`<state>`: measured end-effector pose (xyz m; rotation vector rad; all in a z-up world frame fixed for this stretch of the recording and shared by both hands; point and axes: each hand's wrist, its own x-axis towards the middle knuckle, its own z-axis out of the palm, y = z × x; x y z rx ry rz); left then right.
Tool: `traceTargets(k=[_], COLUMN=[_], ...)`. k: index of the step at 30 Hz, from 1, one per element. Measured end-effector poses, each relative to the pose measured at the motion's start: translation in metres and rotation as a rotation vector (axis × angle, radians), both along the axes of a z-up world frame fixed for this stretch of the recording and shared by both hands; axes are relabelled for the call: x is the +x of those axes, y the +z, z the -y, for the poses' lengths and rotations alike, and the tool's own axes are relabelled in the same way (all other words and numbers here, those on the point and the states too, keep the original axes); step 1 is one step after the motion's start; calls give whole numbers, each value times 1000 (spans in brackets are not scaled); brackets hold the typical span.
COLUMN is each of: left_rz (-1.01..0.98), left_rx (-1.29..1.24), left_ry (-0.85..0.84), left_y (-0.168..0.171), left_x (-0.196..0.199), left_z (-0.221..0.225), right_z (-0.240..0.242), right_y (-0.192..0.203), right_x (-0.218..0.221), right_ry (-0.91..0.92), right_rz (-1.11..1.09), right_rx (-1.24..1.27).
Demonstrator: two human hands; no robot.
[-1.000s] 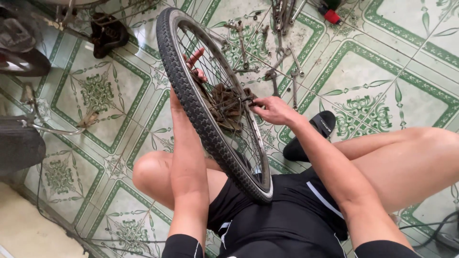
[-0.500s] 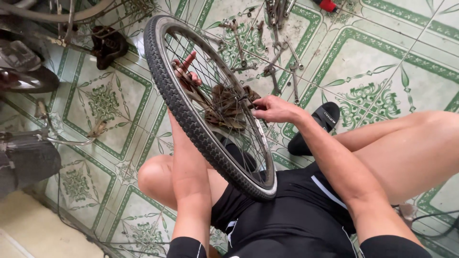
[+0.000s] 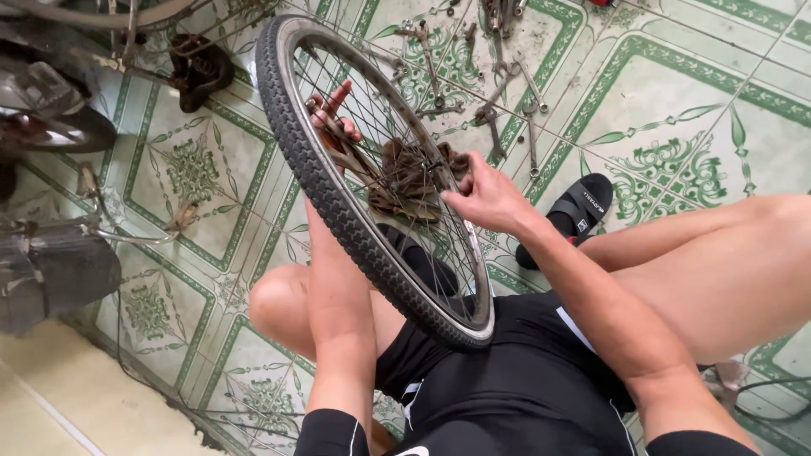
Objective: The person sits on the floor and uses a wrench to loosen and tighten nuts on the axle of a bicycle wheel. They rotate the wheel, handle the spokes, and wipe the hub area with a cloth while working on the axle components.
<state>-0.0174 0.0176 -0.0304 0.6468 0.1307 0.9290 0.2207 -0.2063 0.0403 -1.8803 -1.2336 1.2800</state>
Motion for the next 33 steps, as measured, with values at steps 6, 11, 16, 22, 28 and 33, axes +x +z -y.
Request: traceTargets(k=[6, 11, 16, 22, 28, 33], left_rz=[-38, -66, -100, -182, -229, -282], left_rx=[-63, -39, 39, 99, 85, 38], left_ry=[119, 128, 116, 140, 214, 254], left_y=[18, 19, 19, 26, -5, -12], left_x=[9, 13, 11, 10, 9, 11], left_z=[21, 20, 15, 15, 10, 9], right_z=[17, 19, 18, 26, 45, 53], right_y=[23, 25, 33, 25, -13, -32], right_x=[-3, -7, -7, -12, -29, -33], right_ry=[132, 160, 250, 280, 222, 121], right_rz=[122, 284, 454, 546, 575, 609], right_rx=[198, 318, 341, 486, 680, 707])
